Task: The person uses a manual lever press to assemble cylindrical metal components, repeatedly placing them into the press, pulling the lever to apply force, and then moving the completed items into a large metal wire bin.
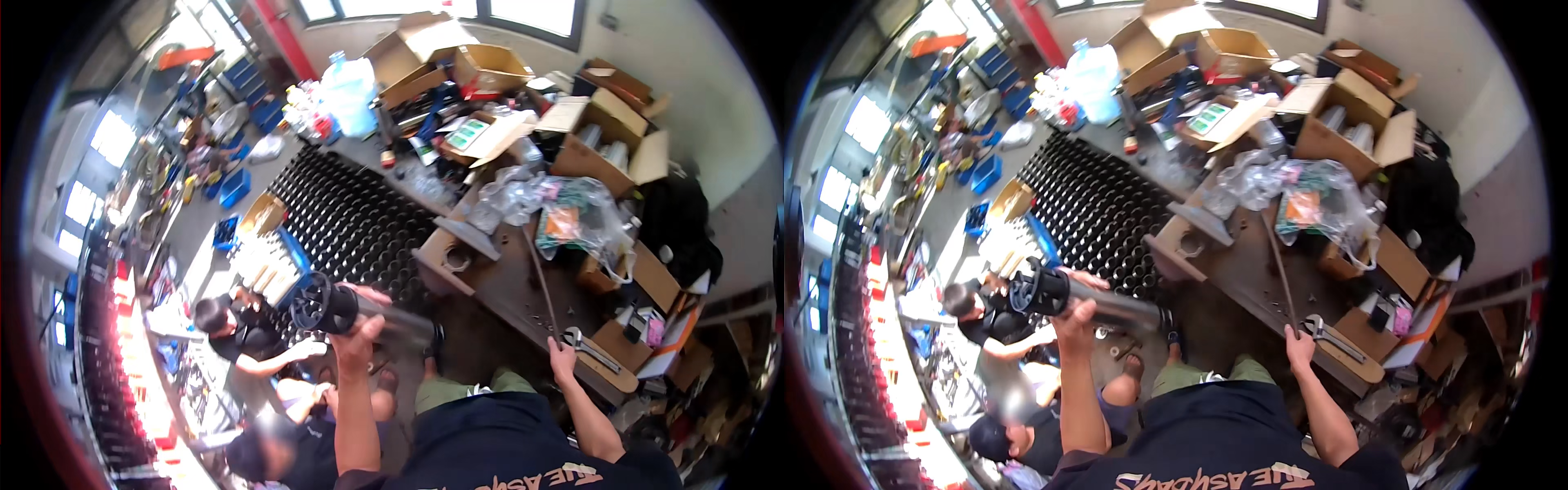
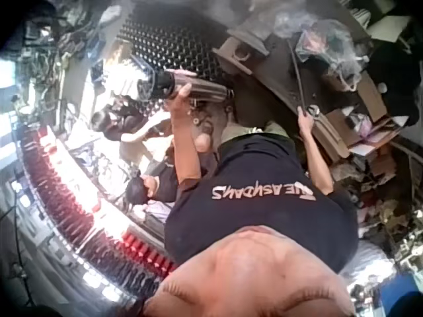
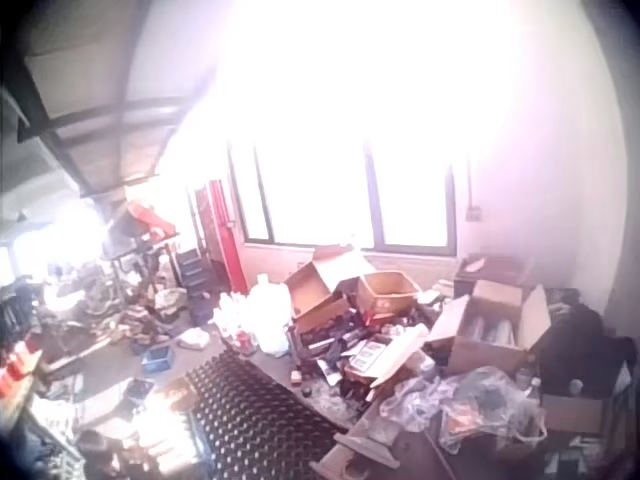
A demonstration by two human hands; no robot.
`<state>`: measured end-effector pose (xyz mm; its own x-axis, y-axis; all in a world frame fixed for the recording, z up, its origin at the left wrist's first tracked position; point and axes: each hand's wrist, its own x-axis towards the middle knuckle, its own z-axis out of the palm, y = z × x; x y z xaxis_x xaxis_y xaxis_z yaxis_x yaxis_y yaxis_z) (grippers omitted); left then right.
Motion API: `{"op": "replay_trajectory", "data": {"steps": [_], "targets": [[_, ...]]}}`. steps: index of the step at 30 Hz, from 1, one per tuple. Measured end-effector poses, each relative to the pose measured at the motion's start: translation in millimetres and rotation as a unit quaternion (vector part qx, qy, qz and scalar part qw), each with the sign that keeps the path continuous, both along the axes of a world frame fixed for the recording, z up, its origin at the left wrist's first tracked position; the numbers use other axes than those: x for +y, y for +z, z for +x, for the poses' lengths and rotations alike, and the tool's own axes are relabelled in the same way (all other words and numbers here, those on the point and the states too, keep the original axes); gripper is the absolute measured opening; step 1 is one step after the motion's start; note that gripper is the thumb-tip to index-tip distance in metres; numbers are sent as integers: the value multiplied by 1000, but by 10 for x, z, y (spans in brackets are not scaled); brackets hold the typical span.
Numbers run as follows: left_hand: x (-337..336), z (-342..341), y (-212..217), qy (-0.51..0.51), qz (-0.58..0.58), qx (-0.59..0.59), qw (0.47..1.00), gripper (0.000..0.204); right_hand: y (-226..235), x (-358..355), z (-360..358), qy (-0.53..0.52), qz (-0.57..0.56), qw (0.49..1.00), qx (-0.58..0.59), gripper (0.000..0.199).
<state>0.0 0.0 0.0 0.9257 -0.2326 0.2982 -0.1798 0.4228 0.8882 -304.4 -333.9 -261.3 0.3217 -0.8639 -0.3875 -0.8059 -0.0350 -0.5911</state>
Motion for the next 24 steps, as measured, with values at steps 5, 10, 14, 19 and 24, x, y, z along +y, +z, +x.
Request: {"op": "replay_trajectory", "data": {"steps": [5,10,14,19,24], "targets": [[-878,794,-116,29,11,-38,999,29,95,170,-348,52,-89,993,-61,52],[-1645,1550,-538,-12,20,11,1000,19,345,523,-855,31,-124,985,-114,48],[-1769,1807,-410,-92,93,45,990,22,648,685,-914,17,-134,982,-130,44],[-1868,1893,-166,-315,114,118,935,30,976,831,-643,11,-121,980,-158,38],[-1671,2039,-101,-490,193,-82,846,67,1169,929,-360,28,-101,979,-177,37]]}}
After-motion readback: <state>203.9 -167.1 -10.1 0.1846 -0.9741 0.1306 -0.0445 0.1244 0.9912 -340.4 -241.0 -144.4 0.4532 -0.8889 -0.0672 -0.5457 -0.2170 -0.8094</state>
